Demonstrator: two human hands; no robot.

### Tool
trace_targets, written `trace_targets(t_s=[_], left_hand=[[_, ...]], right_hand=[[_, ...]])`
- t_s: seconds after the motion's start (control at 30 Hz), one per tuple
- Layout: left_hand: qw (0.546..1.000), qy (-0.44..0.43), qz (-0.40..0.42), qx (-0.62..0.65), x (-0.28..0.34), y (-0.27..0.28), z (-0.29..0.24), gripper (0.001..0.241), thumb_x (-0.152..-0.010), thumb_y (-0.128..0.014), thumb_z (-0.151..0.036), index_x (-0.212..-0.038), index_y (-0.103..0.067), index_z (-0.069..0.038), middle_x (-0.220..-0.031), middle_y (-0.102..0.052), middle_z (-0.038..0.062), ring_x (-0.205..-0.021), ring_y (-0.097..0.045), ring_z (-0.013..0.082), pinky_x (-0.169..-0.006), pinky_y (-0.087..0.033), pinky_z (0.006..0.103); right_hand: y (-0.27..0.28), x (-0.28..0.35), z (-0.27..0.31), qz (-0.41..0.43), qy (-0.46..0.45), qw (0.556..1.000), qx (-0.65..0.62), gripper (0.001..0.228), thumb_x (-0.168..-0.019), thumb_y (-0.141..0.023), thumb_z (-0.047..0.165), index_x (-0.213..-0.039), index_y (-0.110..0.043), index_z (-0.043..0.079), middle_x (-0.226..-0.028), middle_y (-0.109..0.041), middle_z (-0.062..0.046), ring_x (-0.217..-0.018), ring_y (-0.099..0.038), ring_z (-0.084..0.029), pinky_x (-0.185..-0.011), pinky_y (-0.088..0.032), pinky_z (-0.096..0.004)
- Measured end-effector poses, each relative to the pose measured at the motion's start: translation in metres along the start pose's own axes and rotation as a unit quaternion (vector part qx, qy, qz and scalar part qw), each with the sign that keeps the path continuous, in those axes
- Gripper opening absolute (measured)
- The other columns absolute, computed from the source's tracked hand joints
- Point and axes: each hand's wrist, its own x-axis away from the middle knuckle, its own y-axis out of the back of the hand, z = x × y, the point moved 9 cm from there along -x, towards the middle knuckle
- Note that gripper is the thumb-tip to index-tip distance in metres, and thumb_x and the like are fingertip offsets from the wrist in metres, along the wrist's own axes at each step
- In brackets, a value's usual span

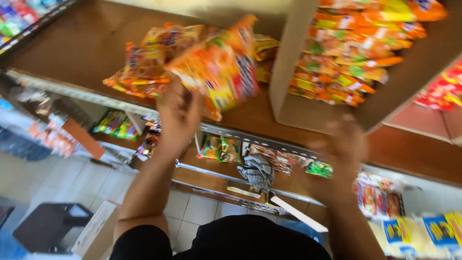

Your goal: Cleaning a box and then restocking and organizing instant noodle packages on grocery store shelves.

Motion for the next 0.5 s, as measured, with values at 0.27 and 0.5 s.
trace_targets(t_s=[0.27, 0.5], left_hand=[[0.807, 0.284, 0.21, 0.474, 0.062, -0.142, -0.006, 0.036, -0.103, -0.066, -0.02, -0.133, -0.059, -0.002, -0.095, -0.069, 0.002, -0.072, -0.06, 0.0037, -0.057, -0.047, 0.0178], [0.74, 0.132, 0.283, 0.595, 0.057, -0.177, -0.032, 0.049, -0.109, -0.063, -0.022, -0.15, -0.048, 0.001, -0.131, -0.062, 0.011, -0.123, -0.059, 0.0159, -0.115, -0.047, 0.0331]], right_hand=[[-0.047, 0.008, 0.04, 0.06, 0.238, 0.935, 0.256, 0.045, -0.097, -0.07, 0.028, -0.14, -0.065, 0.039, -0.156, -0.047, -0.001, -0.145, -0.039, -0.033, -0.11, -0.028, -0.074], [0.016, -0.025, 0.002, -0.027, 0.265, 0.945, 0.189, 0.027, -0.1, -0.083, 0.027, -0.125, -0.075, 0.026, -0.148, -0.057, -0.007, -0.138, -0.05, -0.039, -0.108, -0.045, -0.055]])
